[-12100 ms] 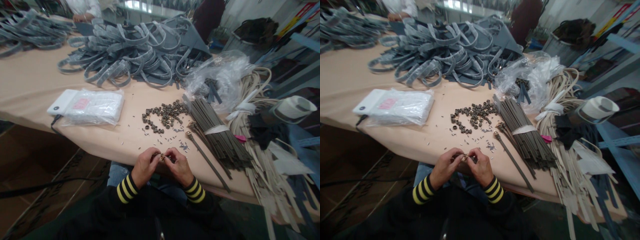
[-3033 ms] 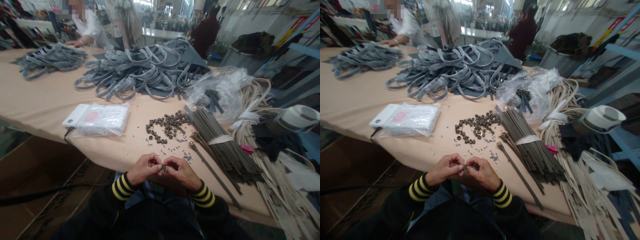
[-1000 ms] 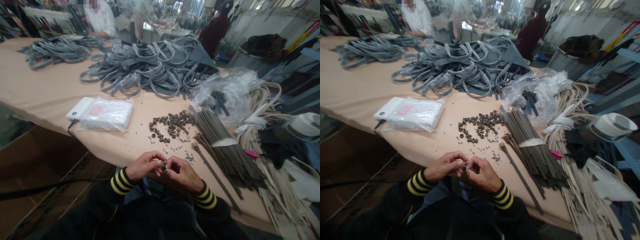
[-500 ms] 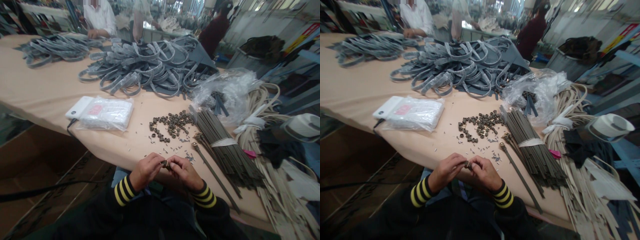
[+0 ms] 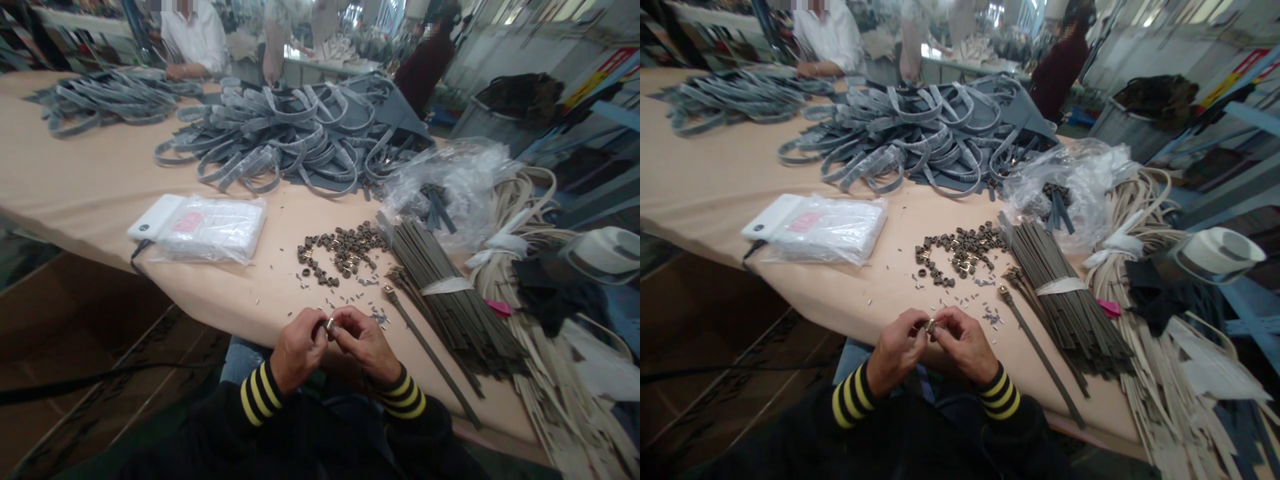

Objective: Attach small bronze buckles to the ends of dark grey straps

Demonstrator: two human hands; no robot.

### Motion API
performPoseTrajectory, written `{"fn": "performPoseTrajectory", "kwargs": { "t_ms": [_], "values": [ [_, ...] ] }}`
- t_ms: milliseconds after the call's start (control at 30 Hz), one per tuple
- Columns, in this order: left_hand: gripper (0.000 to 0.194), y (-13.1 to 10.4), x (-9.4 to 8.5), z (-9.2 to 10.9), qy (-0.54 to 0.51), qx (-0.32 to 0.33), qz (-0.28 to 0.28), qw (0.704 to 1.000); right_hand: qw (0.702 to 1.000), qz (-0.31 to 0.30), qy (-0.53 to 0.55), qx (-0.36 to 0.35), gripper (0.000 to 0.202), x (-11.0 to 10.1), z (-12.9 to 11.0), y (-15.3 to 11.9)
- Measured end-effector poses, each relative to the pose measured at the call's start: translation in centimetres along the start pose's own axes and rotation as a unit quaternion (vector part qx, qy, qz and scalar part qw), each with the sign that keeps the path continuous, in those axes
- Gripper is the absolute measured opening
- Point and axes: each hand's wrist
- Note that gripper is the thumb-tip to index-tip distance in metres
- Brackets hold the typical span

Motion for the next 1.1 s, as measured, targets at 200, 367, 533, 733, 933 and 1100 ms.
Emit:
{"fn": "performPoseTrajectory", "kwargs": {
  "t_ms": [200,367,533,733,933,1100],
  "values": [
    [0.010,0.5,-0.5,0.3,-0.144,-0.166,-0.035,0.975,0.999,0.001,0.016,-0.028,0.007,0.0,0.2,-0.2],
    [0.017,0.9,-1.0,1.1,-0.317,-0.289,-0.043,0.902,0.999,0.014,0.019,-0.040,0.007,-0.1,0.2,-0.1],
    [0.019,1.1,-1.1,1.3,-0.368,-0.329,-0.030,0.869,0.998,-0.008,-0.019,-0.054,0.010,-0.1,0.0,-0.2],
    [0.018,1.2,-1.2,1.3,-0.361,-0.314,-0.028,0.878,0.996,0.003,-0.062,-0.068,0.009,-0.1,0.6,-0.3],
    [0.018,1.0,-1.1,1.2,-0.370,-0.304,-0.034,0.877,0.994,0.027,-0.078,-0.068,0.007,0.1,0.7,-0.5],
    [0.017,1.1,-1.1,1.3,-0.347,-0.289,-0.019,0.892,0.996,0.029,-0.061,-0.059,0.006,0.1,0.4,-0.6]
  ]
}}
Point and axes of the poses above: each hand's wrist, its own y-axis towards the middle knuckle, its own x-axis out of the palm, z = x × y, and after that the axes turned 6 degrees about -x, right-handed
